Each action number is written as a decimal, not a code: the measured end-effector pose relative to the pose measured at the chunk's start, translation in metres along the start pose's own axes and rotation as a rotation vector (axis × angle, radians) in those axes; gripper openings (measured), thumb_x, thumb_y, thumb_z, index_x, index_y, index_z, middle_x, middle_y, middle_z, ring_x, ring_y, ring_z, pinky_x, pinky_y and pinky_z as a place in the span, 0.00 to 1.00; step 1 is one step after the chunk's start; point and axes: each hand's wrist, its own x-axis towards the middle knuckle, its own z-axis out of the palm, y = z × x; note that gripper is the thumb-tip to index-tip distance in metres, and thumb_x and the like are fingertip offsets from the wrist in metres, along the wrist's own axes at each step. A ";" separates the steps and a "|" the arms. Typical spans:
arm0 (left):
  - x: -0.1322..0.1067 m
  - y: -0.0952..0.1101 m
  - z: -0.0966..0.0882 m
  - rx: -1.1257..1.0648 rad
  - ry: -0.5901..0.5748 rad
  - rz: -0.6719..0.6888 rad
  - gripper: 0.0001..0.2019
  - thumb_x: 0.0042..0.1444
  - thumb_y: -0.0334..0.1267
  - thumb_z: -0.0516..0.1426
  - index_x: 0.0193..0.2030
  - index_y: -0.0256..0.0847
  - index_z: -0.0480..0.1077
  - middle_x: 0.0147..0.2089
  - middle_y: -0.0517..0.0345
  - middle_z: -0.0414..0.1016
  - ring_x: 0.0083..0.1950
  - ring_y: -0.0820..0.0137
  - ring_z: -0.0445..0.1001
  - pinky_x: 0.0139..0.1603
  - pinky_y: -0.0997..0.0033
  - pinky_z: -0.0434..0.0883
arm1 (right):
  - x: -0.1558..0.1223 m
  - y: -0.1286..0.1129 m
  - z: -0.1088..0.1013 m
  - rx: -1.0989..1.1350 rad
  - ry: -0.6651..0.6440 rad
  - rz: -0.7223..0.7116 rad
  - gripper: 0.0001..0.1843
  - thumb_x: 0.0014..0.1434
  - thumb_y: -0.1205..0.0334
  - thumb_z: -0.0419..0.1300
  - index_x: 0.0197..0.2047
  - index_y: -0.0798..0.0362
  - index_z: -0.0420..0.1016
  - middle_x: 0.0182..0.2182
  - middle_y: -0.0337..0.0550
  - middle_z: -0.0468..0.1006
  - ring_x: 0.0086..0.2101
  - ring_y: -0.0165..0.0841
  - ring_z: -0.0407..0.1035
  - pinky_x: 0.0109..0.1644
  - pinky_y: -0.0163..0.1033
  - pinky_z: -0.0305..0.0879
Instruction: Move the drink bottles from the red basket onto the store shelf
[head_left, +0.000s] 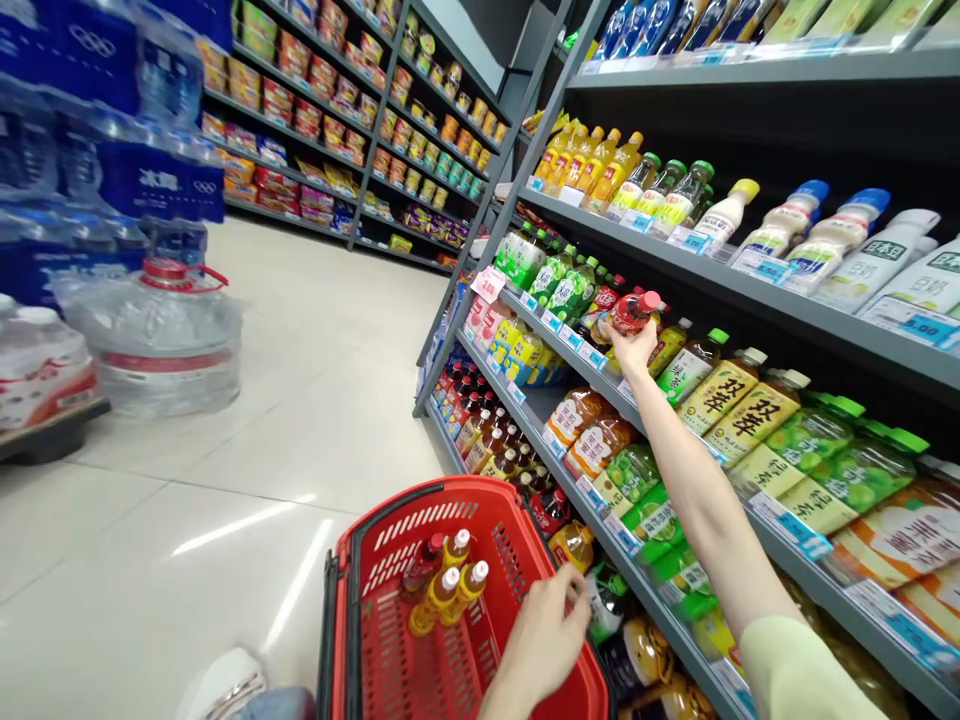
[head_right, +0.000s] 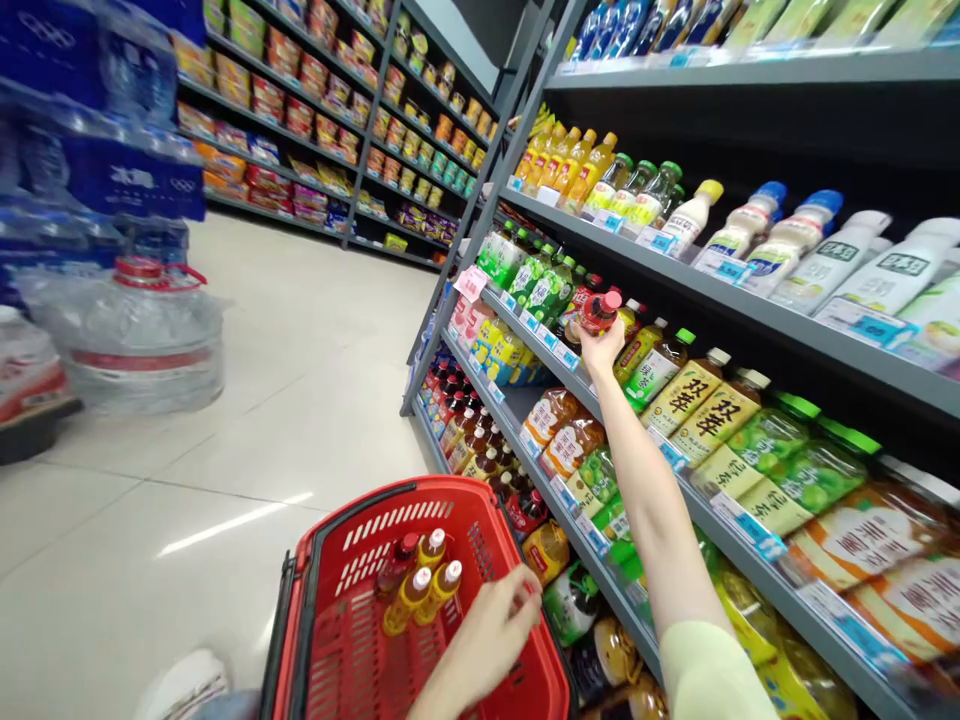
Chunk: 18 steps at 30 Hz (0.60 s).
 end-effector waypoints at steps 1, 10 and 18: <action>0.000 0.000 -0.002 0.018 -0.031 -0.021 0.11 0.63 0.36 0.48 0.41 0.43 0.72 0.37 0.55 0.80 0.40 0.65 0.77 0.42 0.70 0.65 | 0.004 0.002 0.011 0.005 -0.001 0.021 0.30 0.43 0.56 0.73 0.47 0.60 0.71 0.44 0.51 0.77 0.44 0.40 0.72 0.57 0.48 0.66; 0.013 -0.010 0.003 0.080 -0.109 -0.103 0.13 0.63 0.40 0.50 0.47 0.45 0.73 0.43 0.53 0.82 0.47 0.60 0.77 0.48 0.67 0.67 | 0.021 0.026 0.081 -0.110 0.046 0.263 0.38 0.43 0.49 0.75 0.53 0.58 0.71 0.48 0.60 0.77 0.50 0.51 0.71 0.58 0.55 0.64; 0.013 -0.027 0.016 0.086 -0.363 -0.124 0.16 0.57 0.38 0.54 0.51 0.45 0.74 0.43 0.54 0.84 0.41 0.62 0.79 0.45 0.69 0.69 | 0.026 0.042 0.094 -0.066 -0.125 0.280 0.24 0.56 0.52 0.67 0.51 0.56 0.73 0.49 0.56 0.80 0.51 0.45 0.73 0.58 0.50 0.65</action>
